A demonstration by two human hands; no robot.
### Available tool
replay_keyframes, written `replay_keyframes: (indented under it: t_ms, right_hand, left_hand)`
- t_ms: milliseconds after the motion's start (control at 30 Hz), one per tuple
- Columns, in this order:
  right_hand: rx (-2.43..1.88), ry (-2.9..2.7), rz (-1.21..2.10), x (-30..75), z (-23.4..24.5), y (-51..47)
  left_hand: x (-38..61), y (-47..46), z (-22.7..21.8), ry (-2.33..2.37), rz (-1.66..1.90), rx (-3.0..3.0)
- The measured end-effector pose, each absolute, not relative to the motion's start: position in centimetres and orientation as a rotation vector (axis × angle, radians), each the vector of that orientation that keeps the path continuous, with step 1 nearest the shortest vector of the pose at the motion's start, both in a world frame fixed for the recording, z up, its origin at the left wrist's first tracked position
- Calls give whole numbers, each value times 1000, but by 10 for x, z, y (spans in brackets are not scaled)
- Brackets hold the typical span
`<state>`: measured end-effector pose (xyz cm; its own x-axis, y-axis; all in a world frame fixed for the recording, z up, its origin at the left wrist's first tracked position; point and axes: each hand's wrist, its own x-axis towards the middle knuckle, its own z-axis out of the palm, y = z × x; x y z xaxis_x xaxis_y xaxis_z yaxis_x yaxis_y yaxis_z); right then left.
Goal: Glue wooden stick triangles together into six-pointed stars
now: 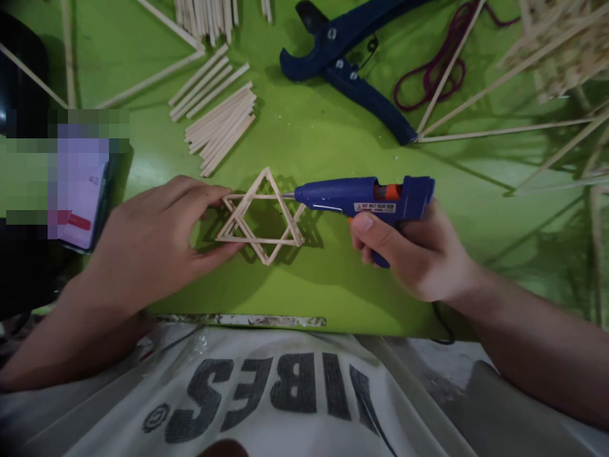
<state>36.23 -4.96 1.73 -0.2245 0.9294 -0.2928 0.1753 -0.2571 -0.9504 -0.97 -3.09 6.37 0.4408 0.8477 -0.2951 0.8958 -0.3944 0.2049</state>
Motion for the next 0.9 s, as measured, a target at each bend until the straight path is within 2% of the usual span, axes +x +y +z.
replay_keyframes:
  t_ms: [300, 900]
  right_hand:
    - [-1407, -1360, 1556, 363, 16, -52]
    - [-1422, -1381, 1546, 365, 16, -53]
  left_hand:
    - [-15, -31, 58, 1477, -121, 2342]
    - [-13, -31, 63, 1448, -197, 2451]
